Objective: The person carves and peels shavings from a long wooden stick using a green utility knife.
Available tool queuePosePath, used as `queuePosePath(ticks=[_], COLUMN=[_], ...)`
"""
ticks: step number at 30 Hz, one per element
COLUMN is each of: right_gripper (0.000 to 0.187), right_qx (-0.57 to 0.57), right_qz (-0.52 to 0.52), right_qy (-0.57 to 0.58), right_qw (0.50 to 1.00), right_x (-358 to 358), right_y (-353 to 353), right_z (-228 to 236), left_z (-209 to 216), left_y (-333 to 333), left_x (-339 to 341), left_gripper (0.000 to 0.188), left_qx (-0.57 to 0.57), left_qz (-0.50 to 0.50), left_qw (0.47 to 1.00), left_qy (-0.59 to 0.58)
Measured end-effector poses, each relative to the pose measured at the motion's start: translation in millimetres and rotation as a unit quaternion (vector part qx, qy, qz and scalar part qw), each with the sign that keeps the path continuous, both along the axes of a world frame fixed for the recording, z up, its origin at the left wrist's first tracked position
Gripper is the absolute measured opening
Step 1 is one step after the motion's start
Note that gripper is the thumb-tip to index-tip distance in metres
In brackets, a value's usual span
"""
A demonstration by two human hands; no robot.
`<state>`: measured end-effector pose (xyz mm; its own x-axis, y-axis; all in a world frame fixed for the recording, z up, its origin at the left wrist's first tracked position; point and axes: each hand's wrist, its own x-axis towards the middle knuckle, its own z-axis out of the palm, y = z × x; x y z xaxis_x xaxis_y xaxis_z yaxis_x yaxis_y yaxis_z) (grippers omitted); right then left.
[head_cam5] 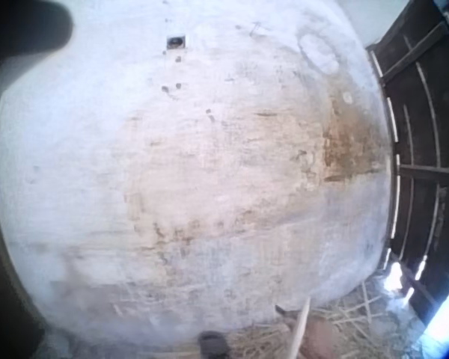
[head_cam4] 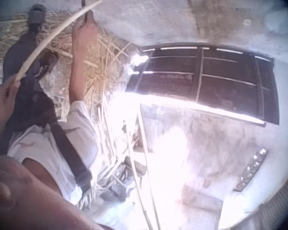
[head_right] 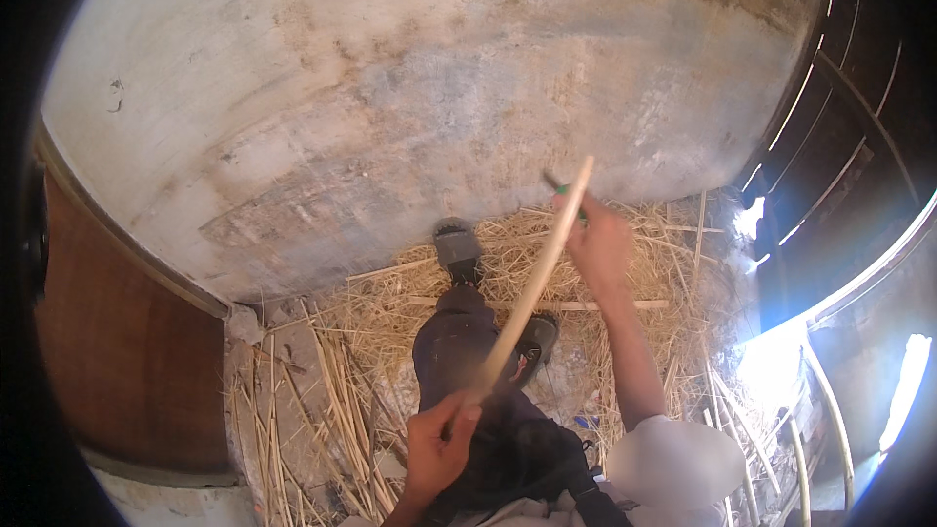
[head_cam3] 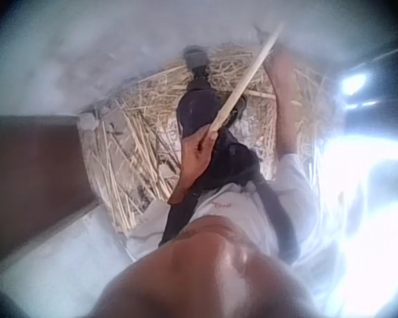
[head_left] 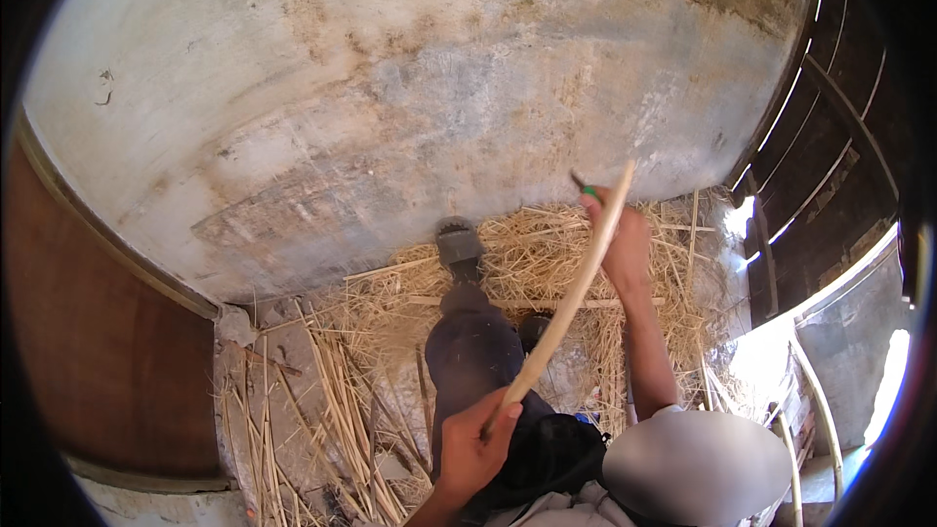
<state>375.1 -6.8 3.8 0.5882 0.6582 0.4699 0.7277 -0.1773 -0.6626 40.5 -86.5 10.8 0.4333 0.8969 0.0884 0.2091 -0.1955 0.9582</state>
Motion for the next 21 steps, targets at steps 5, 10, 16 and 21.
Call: queuePosePath(ticks=[5,10,16,21], right_gripper=[0.041,0.031,0.030,0.034], right_qx=[0.069,0.104,0.115,0.102], right_qz=[0.052,0.211,0.359,0.331], right_qy=[0.037,-0.001,-0.108,-0.141], right_qw=[0.996,0.972,0.920,0.928], right_x=[-8,-53,-87,-91], right_y=[-20,-41,-48,-49], right_z=[16,-5,5,9], left_z=[0,-6,-2,5], left_y=[23,35,34,33], left_x=[-1,2,7,12], left_gripper=[0.027,0.027,0.027,0.028], left_qx=[-0.009,0.020,0.017,0.040], left_qz=[0.061,0.076,0.081,0.077], left_qw=[0.997,0.997,0.997,0.996], left_qy=[0.037,-0.007,-0.001,-0.013])
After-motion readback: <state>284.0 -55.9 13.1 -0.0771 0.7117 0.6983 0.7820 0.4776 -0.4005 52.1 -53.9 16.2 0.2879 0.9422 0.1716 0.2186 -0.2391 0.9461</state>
